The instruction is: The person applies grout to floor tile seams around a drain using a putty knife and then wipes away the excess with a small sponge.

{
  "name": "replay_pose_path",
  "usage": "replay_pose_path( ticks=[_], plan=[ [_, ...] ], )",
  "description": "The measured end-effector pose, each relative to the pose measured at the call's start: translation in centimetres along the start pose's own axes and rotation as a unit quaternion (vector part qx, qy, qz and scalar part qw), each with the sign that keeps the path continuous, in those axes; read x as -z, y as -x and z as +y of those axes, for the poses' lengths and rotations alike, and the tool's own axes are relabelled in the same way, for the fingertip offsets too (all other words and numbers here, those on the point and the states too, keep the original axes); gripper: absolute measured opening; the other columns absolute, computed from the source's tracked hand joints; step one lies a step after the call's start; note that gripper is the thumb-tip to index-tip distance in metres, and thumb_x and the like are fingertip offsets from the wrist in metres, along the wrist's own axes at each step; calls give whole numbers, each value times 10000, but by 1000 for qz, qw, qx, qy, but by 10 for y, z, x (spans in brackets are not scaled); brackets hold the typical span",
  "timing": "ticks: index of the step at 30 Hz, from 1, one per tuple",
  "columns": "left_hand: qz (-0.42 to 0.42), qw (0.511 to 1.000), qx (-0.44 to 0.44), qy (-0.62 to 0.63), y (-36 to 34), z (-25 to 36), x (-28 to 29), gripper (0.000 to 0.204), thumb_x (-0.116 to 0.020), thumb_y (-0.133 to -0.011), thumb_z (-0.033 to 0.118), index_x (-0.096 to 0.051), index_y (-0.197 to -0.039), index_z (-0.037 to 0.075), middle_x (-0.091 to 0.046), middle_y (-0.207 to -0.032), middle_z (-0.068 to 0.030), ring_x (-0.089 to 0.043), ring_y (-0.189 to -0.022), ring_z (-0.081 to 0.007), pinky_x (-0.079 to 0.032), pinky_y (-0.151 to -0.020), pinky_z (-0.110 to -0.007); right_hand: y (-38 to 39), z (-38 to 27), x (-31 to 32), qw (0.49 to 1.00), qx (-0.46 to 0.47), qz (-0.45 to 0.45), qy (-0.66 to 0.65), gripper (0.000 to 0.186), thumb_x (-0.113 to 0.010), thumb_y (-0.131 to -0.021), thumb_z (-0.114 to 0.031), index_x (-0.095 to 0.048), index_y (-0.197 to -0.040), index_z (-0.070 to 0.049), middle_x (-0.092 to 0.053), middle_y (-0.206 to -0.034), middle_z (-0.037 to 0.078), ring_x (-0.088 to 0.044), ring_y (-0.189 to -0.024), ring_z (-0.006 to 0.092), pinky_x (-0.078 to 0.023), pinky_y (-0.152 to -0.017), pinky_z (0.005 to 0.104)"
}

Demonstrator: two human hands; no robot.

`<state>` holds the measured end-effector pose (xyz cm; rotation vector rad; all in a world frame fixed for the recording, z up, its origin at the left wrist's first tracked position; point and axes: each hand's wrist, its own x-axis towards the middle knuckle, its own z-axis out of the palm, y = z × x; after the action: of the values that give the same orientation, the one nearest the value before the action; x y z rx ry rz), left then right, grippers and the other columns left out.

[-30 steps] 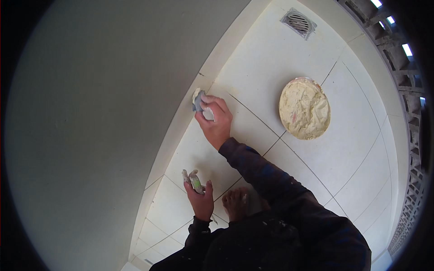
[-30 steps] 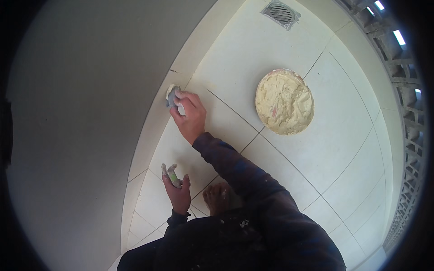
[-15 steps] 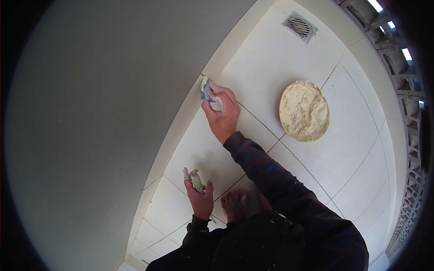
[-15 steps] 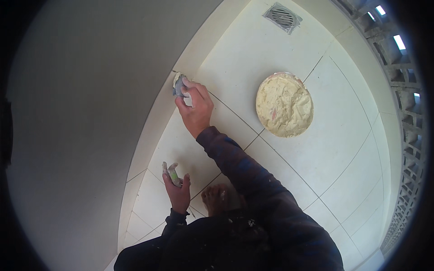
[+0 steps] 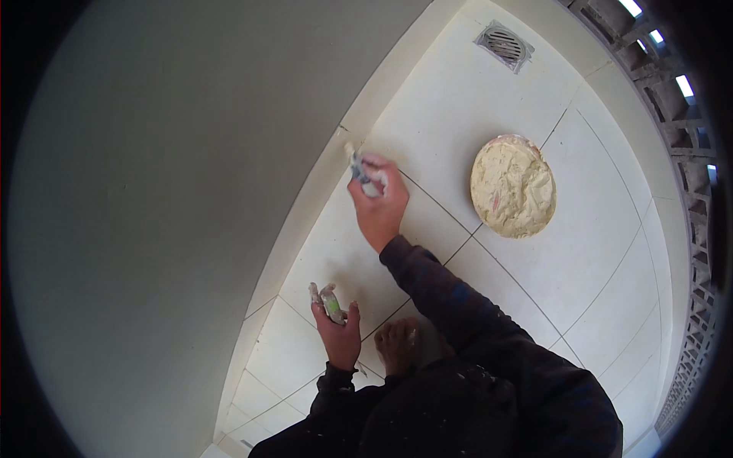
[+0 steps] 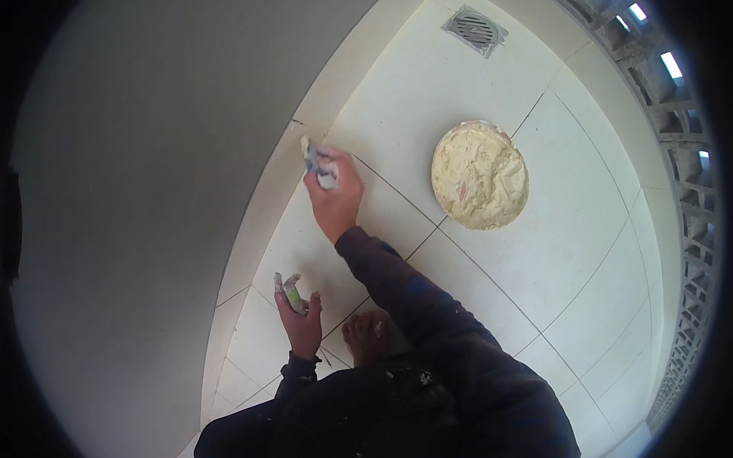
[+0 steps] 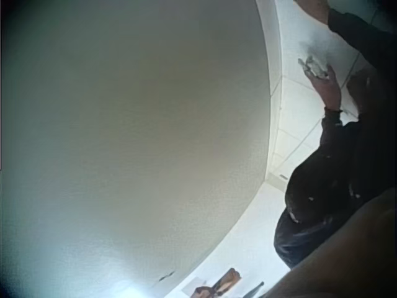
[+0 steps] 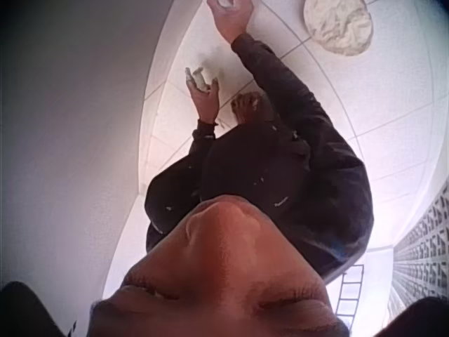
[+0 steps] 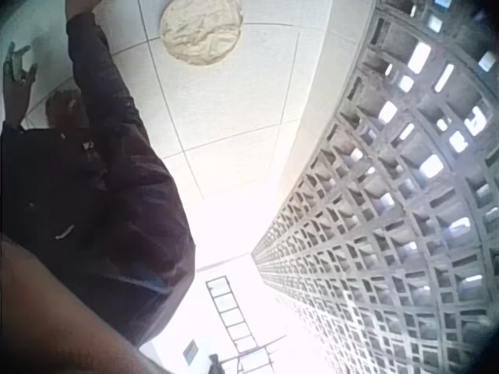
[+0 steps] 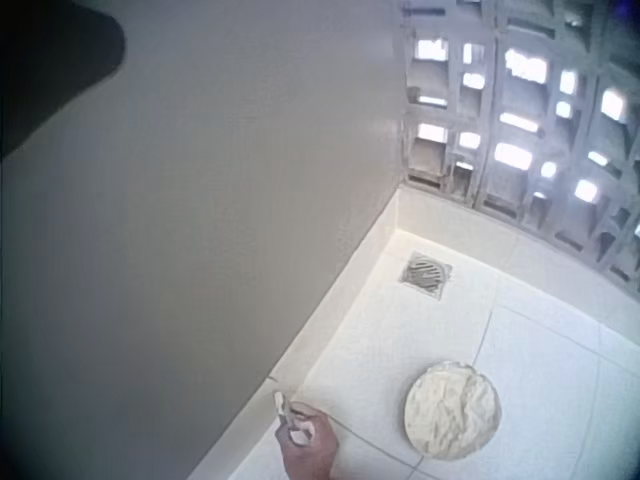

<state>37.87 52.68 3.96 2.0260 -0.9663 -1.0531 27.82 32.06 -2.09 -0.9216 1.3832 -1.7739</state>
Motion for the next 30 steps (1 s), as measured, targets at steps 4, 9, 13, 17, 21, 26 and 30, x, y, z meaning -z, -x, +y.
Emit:
replay_pose_path(
  ticks=[4, 9, 13, 17, 21, 26, 30],
  plan=[
    [-2, 1000, -6, 18, 3, 4, -6, 832, -659, -915, -11, -171, -1589, -4, -515, -1422, -138, -595, -767, -107, -515, -664, -231, -30, -2, -19, 989, 81, 53, 113, 256, -721, -771, 76, -634, -1000, 4, -682, -1092, 142, -694, -931, 269, -574, -805, 351],
    [-11, 1000, 17, 14, 3, 5, -8, 824, -682, -912, 32, -198, -1574, -49, -530, -1419, -142, -587, -904, -129, -511, -714, -247, 22, 18, 21, 994, 40, -89, 53, 216, -744, -793, 48, -632, -972, 4, -701, -993, 99, -682, -812, 195, -549, -731, 321],
    [2, 1000, -7, -12, -1, 0, -3, 824, -687, -910, 41, -204, -1572, -50, -533, -1413, -145, -582, -911, -128, -508, -721, -247, 15, 14, 41, 920, -306, -95, -224, 180, -754, -881, -8, -598, -951, -61, -710, -972, 46, -658, -832, 100, -529, -734, 258],
    [11, 1000, -23, 8, 0, -5, -4, 838, -655, -915, -19, -166, -1594, 2, -510, -1428, -131, -569, -736, -93, -503, -645, -227, -5, 2, 49, 892, -338, -54, -295, 193, -755, -908, -23, -584, -977, -79, -710, -966, 44, -652, -838, 90, -522, -733, 252],
    [16, 1000, -18, -3, 1, -9, -5, 840, -657, -914, -17, -164, -1593, -2, -505, -1432, -136, -570, -735, -94, -505, -644, -228, -14, 17, 54, 905, -316, -28, -285, 204, -743, -889, 37, -582, -981, -46, -706, -1012, 65, -660, -884, 106, -547, -776, 258],
    [18, 999, -28, -20, 1, -10, -1, 841, -660, -913, -12, -165, -1592, -6, -508, -1432, -138, -573, -741, -95, -502, -643, -228, -24, 3, 11, 959, -166, 72, -219, 218, -711, -871, 91, -592, -1030, 2, -690, -1091, 97, -661, -958, 139, -566, -855, 281],
    [22, 999, -28, -19, 2, -8, -2, 838, -664, -915, -3, -169, -1591, -10, -513, -1430, -141, -572, -738, -96, -500, -641, -228, -27, -2, -16, 985, -39, 91, -139, 300, -716, -825, 96, -610, -1090, 4, -683, -1144, 87, -652, -1000, 137, -564, -840, 288]
  ],
)
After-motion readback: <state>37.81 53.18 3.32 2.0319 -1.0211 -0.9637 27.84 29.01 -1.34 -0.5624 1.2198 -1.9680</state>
